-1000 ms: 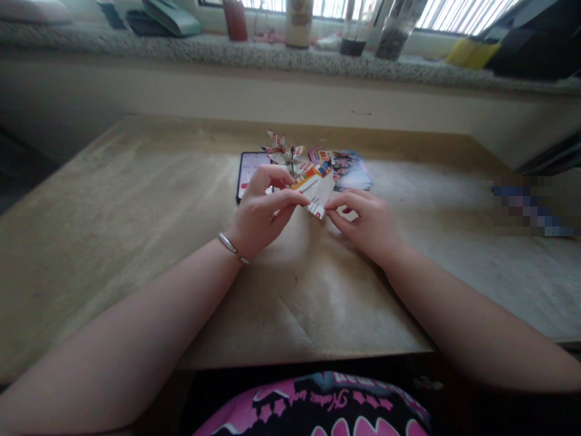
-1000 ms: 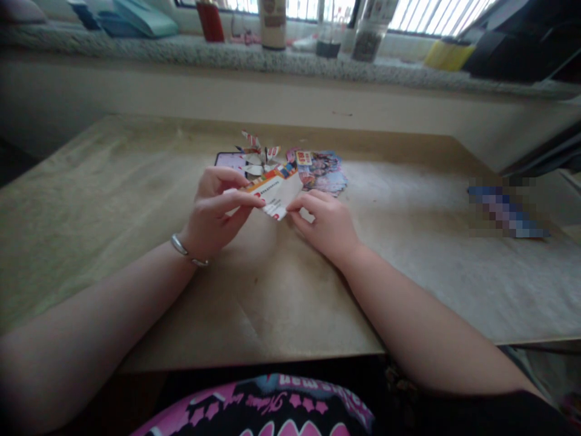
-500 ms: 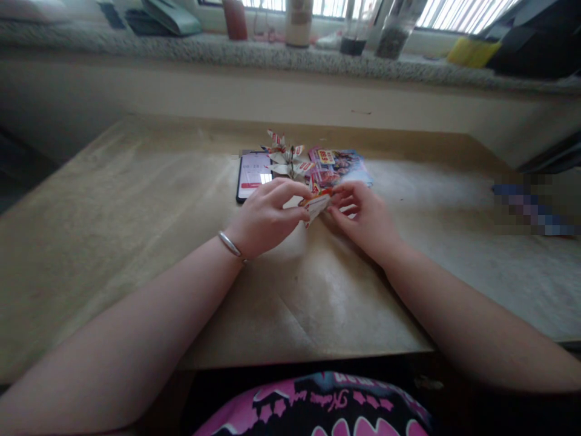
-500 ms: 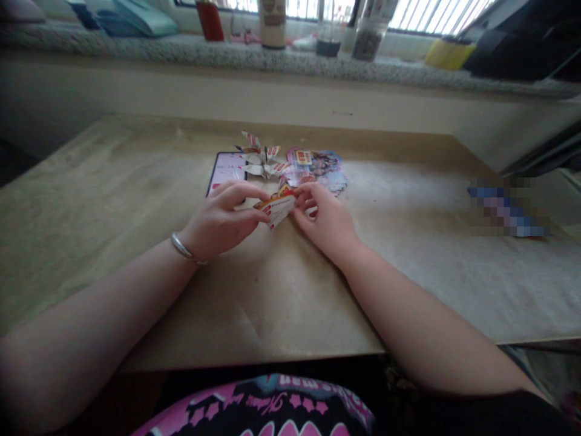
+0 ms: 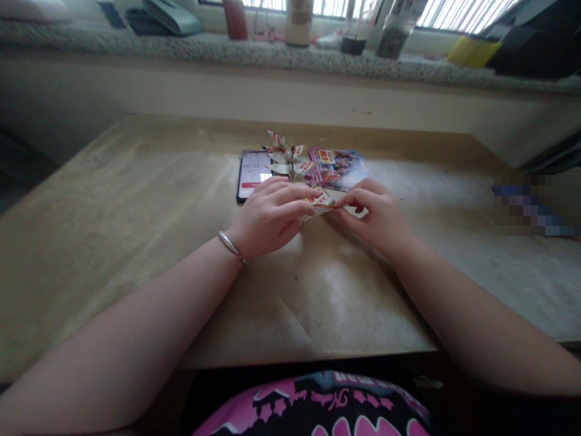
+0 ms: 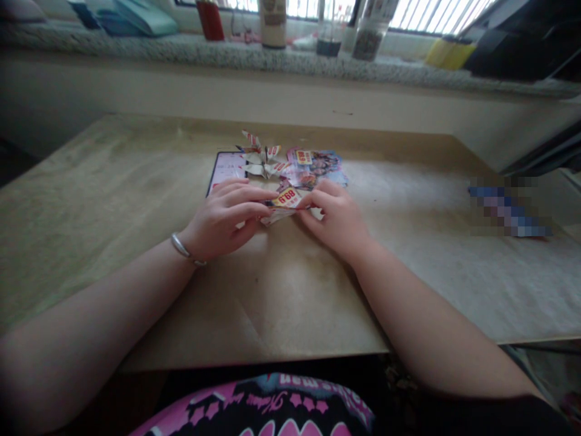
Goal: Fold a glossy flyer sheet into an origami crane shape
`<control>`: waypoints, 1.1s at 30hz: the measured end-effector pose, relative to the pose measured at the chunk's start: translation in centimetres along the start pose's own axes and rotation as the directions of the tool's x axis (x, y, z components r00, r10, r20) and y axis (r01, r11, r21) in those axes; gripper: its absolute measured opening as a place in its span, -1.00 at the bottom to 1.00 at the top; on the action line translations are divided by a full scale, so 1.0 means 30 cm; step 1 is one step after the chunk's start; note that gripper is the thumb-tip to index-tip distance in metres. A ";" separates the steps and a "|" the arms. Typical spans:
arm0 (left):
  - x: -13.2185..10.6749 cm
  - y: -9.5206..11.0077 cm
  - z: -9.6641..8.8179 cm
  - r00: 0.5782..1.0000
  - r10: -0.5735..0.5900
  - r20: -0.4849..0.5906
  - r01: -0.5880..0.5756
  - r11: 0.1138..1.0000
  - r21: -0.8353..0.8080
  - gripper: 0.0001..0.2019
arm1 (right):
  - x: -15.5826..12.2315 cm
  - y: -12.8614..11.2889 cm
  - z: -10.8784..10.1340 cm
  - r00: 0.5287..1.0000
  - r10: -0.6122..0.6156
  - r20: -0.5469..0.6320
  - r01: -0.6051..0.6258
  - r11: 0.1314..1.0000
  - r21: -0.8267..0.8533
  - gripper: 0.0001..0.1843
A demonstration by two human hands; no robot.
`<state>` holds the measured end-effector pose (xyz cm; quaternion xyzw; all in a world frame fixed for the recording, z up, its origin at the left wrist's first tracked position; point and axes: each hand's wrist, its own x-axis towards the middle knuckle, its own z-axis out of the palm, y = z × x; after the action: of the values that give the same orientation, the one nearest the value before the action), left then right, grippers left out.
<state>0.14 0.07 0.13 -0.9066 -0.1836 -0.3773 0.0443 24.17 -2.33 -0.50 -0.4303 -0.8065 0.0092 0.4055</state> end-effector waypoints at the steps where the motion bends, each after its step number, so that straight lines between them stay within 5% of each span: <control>1: -0.001 -0.001 0.002 1.000 -0.020 -0.002 0.020 1.000 -0.013 -0.72 | 0.000 0.003 -0.004 0.999 -0.024 0.025 0.024 1.000 0.003 -0.93; 5: -0.005 -0.003 0.010 0.992 -0.079 0.098 0.078 0.997 0.009 -0.46 | 0.001 0.014 -0.018 0.984 -0.128 0.123 0.129 0.992 -0.004 -0.94; 12: -0.009 -0.006 0.005 0.957 -0.052 0.286 0.033 0.997 0.073 -0.72 | 0.001 0.030 -0.018 0.937 -0.183 0.298 0.192 0.981 -0.002 -0.94; 16: -0.005 -0.006 -0.014 0.918 -0.023 0.396 0.012 0.999 0.031 -0.61 | -0.001 0.037 -0.012 0.915 -0.193 0.355 0.191 0.981 0.043 -0.89; 28: 0.019 0.042 -0.025 0.888 -0.124 0.443 -0.014 0.955 0.295 -0.58 | 0.001 0.045 -0.005 0.894 -0.131 0.428 0.096 0.990 0.102 -0.90; 33: 0.022 0.058 -0.016 0.871 -0.118 0.477 -0.020 0.961 0.275 -0.73 | 0.004 0.048 -0.005 0.881 -0.139 0.453 0.095 0.988 0.118 -0.91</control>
<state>0.89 -1.45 1.03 -0.9527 -0.2618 -0.1081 0.1102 25.22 -1.37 -0.85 -0.3472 -0.9027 0.1236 0.2222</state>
